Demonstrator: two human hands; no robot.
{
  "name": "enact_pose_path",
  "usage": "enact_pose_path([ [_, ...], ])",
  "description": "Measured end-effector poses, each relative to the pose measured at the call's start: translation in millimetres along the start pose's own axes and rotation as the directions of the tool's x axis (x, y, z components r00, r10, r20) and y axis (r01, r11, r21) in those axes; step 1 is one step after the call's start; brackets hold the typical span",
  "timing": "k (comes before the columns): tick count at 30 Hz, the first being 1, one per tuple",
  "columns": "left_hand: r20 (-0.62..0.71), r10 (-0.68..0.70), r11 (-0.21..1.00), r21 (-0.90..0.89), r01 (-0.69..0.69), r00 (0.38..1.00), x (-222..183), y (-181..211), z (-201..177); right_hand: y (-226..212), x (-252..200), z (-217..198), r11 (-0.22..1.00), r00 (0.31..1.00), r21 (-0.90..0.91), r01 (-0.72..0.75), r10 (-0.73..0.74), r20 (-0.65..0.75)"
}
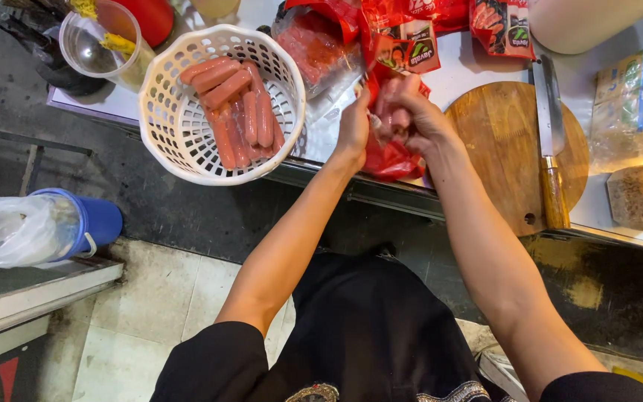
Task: The person opens several plastic packages of sausages using a knife and their hands, then transfers the sausages into a white plastic basket.
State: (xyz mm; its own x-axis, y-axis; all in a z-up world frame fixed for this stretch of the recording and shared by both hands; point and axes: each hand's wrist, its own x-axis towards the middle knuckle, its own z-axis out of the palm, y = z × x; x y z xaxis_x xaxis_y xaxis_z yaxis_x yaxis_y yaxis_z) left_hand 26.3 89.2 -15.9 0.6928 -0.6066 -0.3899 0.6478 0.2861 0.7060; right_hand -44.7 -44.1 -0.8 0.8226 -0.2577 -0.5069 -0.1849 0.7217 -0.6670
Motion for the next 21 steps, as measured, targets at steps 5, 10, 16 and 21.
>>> enact_pose_path([
  [5, -0.047, 0.033, 0.998, 0.058, -0.03, 0.998, 7, 1, 0, 7, -4, -19, 0.963, 0.992, 0.265, -0.055, 0.023, 0.123],
  [10, -0.107, 0.019, 0.996, -0.085, -0.028, 0.994, 22, -13, -31, -45, -82, 99, 0.95, 0.993, 0.308, -0.052, 0.081, -0.083],
  [16, 0.002, 0.073, 0.993, -0.093, -0.072, 0.997, -1, -9, -44, -26, -34, 124, 0.986, 0.934, 0.163, -0.023, -0.037, 0.354],
  [21, 0.024, 0.107, 0.983, -0.154, -0.102, 0.994, -2, -11, -43, 33, 27, 176, 0.98, 0.857, -0.18, -0.083, 0.163, 0.488],
])
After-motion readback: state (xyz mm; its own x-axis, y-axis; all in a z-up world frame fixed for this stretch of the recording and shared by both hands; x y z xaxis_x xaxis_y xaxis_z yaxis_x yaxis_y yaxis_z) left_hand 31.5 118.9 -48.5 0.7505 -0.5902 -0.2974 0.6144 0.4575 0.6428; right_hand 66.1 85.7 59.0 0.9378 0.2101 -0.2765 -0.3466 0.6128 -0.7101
